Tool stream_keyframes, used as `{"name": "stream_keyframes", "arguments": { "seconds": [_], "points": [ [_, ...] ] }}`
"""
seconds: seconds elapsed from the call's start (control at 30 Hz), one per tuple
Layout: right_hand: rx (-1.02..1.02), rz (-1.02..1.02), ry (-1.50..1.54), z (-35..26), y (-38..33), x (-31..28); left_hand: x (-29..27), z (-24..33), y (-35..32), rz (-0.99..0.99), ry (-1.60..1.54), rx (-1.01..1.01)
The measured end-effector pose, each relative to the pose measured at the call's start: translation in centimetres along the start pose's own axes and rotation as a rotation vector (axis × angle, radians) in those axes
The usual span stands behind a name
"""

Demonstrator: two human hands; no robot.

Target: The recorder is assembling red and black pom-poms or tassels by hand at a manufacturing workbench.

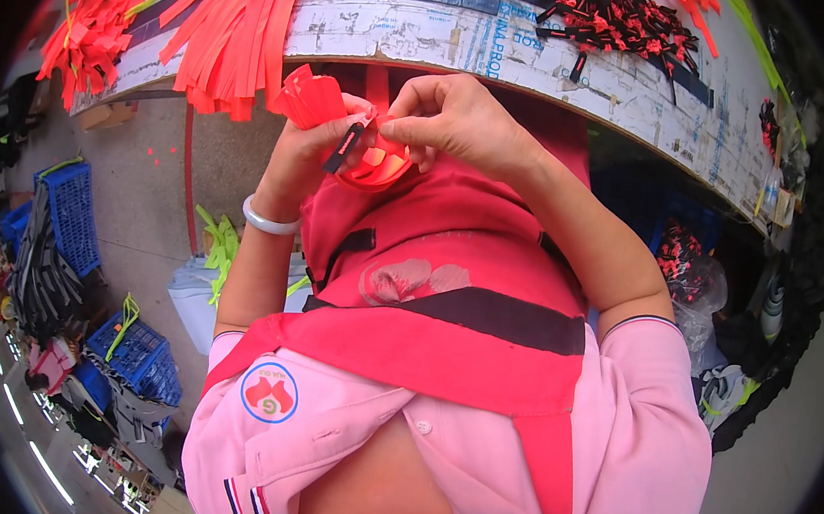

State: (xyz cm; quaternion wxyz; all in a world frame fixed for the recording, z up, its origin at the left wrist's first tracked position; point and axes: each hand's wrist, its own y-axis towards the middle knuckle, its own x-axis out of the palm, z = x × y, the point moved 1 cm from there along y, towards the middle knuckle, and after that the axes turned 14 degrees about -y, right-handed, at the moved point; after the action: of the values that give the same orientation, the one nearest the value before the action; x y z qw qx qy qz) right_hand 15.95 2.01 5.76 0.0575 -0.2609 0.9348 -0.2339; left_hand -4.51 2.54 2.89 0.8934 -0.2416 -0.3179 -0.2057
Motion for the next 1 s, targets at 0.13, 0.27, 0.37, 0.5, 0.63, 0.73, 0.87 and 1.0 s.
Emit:
{"name": "stream_keyframes", "arguments": {
  "seconds": [0.13,0.27,0.37,0.5,0.63,0.73,0.87,1.0],
  "points": [
    [-0.01,-0.016,0.015,0.1,0.0,0.1,-0.5,0.2,0.0,0.017,0.04,-0.007],
    [-0.007,-0.066,-0.008,-0.1,-0.1,-0.2,-0.9,0.2,0.1,0.01,0.085,-0.04],
    [-0.011,-0.072,-0.021,0.2,0.2,-0.3,-0.5,0.4,-0.1,0.009,0.109,-0.113],
    [-0.05,0.012,0.006,0.9,0.4,0.1,-0.3,0.6,-0.1,-0.015,0.082,-0.069],
    [-0.126,0.12,-0.026,1.7,0.7,0.9,-0.3,0.3,-0.1,0.02,0.151,0.014],
    [-0.286,0.31,-0.072,1.9,0.5,1.6,0.1,-0.7,-0.4,0.058,0.27,0.159],
    [-0.321,0.328,-0.086,1.3,-0.2,2.3,0.6,-0.8,-1.2,0.086,0.319,0.23],
    [-0.619,0.438,-0.537,0.2,-0.5,2.4,1.0,-1.1,-1.3,0.084,0.364,0.28]
  ]
}}
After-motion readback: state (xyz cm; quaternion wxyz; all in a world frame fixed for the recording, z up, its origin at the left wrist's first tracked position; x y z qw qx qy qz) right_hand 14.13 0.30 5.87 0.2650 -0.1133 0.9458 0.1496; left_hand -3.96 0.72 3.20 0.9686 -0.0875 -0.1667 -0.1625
